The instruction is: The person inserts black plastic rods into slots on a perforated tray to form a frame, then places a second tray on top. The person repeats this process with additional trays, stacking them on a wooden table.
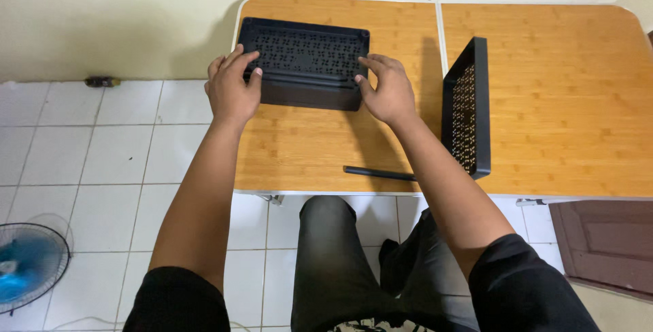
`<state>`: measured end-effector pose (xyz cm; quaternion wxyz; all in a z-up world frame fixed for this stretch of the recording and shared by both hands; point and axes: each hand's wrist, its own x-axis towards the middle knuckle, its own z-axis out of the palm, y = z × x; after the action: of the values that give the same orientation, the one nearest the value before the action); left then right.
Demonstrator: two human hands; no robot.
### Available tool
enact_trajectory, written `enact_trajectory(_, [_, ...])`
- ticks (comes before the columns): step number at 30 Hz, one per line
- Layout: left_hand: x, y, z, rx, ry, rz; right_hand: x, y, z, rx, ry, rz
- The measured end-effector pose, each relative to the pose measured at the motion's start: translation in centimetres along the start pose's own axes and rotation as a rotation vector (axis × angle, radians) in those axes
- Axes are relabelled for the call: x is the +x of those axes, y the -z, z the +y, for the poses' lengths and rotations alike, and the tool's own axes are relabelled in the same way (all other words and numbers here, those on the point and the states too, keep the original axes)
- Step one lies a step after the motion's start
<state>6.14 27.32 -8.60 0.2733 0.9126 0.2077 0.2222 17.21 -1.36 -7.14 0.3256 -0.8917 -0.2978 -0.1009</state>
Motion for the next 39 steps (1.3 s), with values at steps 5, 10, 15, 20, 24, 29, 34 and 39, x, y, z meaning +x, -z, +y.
enact_trajectory(5, [-0.5,0.7,2.9,-0.006,-0.059,0.02,-0.6,4.2,0.1,-0.069,0.02,0.047])
enact_trajectory(10, [-1.9,1.0,6.8,-0.015,-0.111,0.016,-1.7,9.0,0.9,-0.082,0.011,0.118])
enact_trajectory(15, [-4.2,0.1,11.1,-0.03,-0.214,0.001,-3.7,13.5,3.0,-0.104,0.044,0.236])
enact_trajectory(20, [-5.7,-1.6,15.2,-0.014,-0.259,-0.06,-6.8,16.8,6.0,-0.111,0.039,0.305])
enact_trajectory(24, [-7.3,-3.3,17.8,-0.051,-0.287,-0.08,-9.5,18.2,9.0,-0.092,-0.064,0.349])
enact_trajectory(29, [-9.6,-6.0,19.8,-0.055,-0.379,-0.117,-12.8,17.2,13.1,0.098,-0.232,0.306])
enact_trajectory(34, [-12.8,-9.7,20.5,-0.081,-0.431,-0.197,-16.9,14.0,15.3,0.214,-0.32,0.14])
enact_trajectory(39, [-16.2,-14.0,19.8,-0.033,-0.418,-0.373,-20.4,11.4,15.0,0.181,-0.203,-0.078])
